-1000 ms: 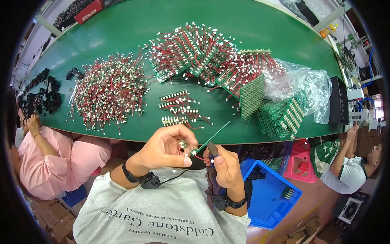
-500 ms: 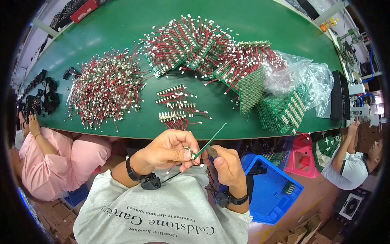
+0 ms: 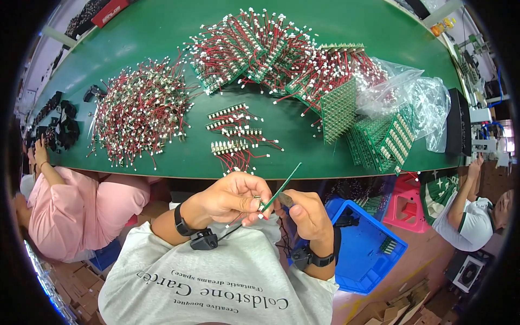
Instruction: The person picks up a wire from a pile, trims its end with pliers, and sets it down. They then pick up a circuit board, trim the ends of the wires attached to it one by one with pliers, and place the board onto a stack.
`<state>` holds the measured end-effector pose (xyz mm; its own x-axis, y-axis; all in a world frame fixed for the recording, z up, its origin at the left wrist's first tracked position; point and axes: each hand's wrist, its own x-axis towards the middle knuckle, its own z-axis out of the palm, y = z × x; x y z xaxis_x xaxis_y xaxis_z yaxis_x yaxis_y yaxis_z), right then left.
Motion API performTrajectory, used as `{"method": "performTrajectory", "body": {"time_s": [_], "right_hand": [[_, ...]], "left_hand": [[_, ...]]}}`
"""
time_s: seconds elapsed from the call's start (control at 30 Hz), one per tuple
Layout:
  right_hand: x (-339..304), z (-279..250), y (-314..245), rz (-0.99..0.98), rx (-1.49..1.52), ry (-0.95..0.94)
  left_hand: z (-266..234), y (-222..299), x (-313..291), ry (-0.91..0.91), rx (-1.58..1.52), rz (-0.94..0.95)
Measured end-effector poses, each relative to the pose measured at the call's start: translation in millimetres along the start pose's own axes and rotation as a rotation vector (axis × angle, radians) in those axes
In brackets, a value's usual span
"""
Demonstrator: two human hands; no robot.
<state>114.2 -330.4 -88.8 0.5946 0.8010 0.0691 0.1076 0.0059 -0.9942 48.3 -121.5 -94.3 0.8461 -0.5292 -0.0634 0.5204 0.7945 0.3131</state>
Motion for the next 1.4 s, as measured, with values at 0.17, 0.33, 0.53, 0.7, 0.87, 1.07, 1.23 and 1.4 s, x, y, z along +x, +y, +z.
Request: {"method": "performTrajectory", "body": {"time_s": [0.17,0.33,0.53,0.7,0.87,1.07,1.23,1.4], "right_hand": [[-2.8,-1.6,2.6,0.022,0.035,-0.028],[-6.2,-3.0,6.9,-0.004,0.052,-0.049],[-7.7,-4.7,13.9,0.010,0.099,-0.115],[-11.6,-5.7,16.7,0.018,0.114,-0.101],[-21.2,-7.3,16.4,0.012,0.144,-0.017],[-52.4,-45.1,-31.0,-0.197,0.144,0.666],[-82.8,-152.0,-94.0,0.073,-0.431,0.963],[-68.3,-252.0,-84.4,0.340,-1.041,0.821]], "left_hand": [[-4.4,-6.4,1.8,-0.006,-0.056,-0.015],[-7.0,-14.1,2.3,-0.031,-0.102,-0.025],[-10.7,-22.6,1.8,-0.063,-0.153,-0.054],[-9.2,-23.5,2.1,-0.042,-0.115,-0.054],[-6.3,-21.1,3.1,0.073,0.051,0.003],[-1.5,-6.5,-20.6,0.163,0.372,0.062],[10.2,0.0,-29.4,0.169,0.373,0.017],[3.9,-0.6,-39.2,0.126,0.365,0.023]]}}
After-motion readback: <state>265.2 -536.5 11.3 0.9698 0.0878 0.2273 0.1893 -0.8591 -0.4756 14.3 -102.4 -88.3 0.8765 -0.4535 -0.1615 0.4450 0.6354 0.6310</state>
